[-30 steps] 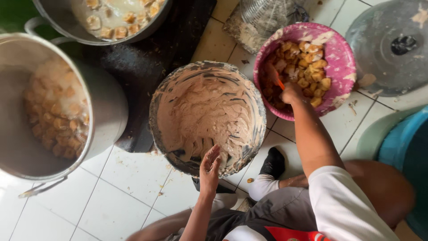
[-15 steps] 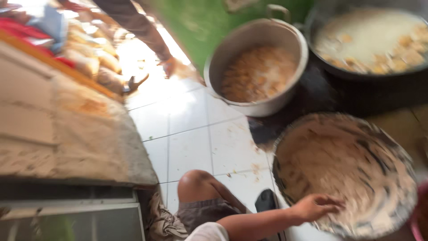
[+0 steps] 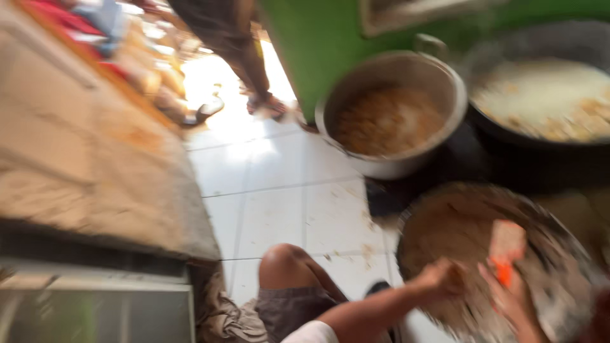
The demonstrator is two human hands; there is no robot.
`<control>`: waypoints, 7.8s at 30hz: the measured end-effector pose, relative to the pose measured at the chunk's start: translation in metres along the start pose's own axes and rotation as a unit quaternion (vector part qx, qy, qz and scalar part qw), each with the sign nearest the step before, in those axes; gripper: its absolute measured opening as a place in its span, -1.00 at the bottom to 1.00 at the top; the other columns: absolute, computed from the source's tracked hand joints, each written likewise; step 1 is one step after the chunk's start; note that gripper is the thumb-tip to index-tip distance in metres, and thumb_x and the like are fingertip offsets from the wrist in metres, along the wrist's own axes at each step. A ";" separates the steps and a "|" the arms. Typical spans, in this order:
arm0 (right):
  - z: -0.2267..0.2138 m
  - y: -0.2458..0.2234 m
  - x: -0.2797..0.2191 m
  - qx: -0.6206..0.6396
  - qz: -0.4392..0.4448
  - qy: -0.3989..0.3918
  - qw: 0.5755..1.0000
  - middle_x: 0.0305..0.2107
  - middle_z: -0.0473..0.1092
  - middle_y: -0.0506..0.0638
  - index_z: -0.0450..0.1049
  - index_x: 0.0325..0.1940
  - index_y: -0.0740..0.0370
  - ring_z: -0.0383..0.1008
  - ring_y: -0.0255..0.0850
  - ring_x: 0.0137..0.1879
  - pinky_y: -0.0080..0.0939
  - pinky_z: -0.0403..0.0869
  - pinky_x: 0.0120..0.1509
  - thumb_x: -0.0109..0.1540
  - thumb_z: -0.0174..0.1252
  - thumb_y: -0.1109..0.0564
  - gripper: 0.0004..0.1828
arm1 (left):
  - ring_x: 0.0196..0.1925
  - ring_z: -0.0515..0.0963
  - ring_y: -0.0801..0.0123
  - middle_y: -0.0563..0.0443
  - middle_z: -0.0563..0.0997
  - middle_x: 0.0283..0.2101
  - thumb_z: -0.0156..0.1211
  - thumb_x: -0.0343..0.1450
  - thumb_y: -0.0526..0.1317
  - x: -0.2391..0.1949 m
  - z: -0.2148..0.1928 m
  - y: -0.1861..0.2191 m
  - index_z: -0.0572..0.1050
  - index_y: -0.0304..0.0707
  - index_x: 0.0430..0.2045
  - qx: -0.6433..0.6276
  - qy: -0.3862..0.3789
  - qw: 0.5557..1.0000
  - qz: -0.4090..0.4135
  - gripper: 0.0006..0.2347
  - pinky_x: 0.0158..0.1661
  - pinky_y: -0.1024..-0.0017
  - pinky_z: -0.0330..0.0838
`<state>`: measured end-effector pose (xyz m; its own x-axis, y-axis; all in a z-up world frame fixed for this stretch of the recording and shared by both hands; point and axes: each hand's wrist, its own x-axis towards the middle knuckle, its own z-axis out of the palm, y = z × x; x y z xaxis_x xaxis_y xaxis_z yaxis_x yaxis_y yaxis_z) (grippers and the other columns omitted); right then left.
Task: The person scoops a thick brown paste from a large bowl using an orange spatula and spreads it onto small yellow food pieces held in their left hand. They then place the coated pieces into a pink basket. The process is repeated continuously while pots of boiling liquid are visible nearby.
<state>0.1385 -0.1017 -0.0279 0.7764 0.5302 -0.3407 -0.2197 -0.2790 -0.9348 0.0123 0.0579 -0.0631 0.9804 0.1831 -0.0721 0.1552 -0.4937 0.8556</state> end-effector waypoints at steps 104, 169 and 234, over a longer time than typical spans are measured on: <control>0.006 -0.131 -0.139 -0.264 -0.289 0.165 0.905 -0.27 0.45 0.13 0.56 0.01 0.32 0.53 0.03 -0.18 -0.04 0.50 -0.12 0.38 0.15 0.01 -0.68 | 0.46 0.32 0.34 -0.09 0.27 0.45 0.06 0.45 -0.41 -0.057 -0.105 0.160 0.01 -0.40 0.47 -0.632 0.029 0.775 0.001 -0.37 0.43 0.38 0.22; -0.015 -0.014 -0.060 0.065 0.074 -0.022 0.995 -0.56 0.08 -0.11 0.57 0.07 0.37 -0.02 -0.33 -0.51 -0.26 0.06 -0.43 0.41 -0.01 -0.06 -0.55 | 0.04 0.57 0.54 0.08 0.63 -0.02 0.36 0.44 -0.31 0.005 -0.119 0.191 0.54 -0.32 -0.02 -0.341 0.230 0.907 0.089 -0.75 0.13 0.49 0.48; -0.201 0.018 0.107 -0.482 0.115 0.175 0.851 -0.41 0.47 0.25 0.61 -0.13 0.30 0.49 0.13 -0.27 0.14 0.43 -0.16 0.21 0.34 -0.03 -0.66 | 0.30 0.49 0.34 -0.01 0.53 0.26 0.15 0.46 -0.33 -0.096 -0.033 0.041 0.43 -0.22 0.22 -0.299 0.129 0.920 -0.217 -0.62 0.25 0.39 0.34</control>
<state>0.3363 -0.2104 -0.0610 0.9439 0.1478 -0.2955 0.0645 -0.9596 -0.2738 -0.0795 0.0483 -0.0038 0.7686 0.4875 -0.4143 0.3547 0.2142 0.9101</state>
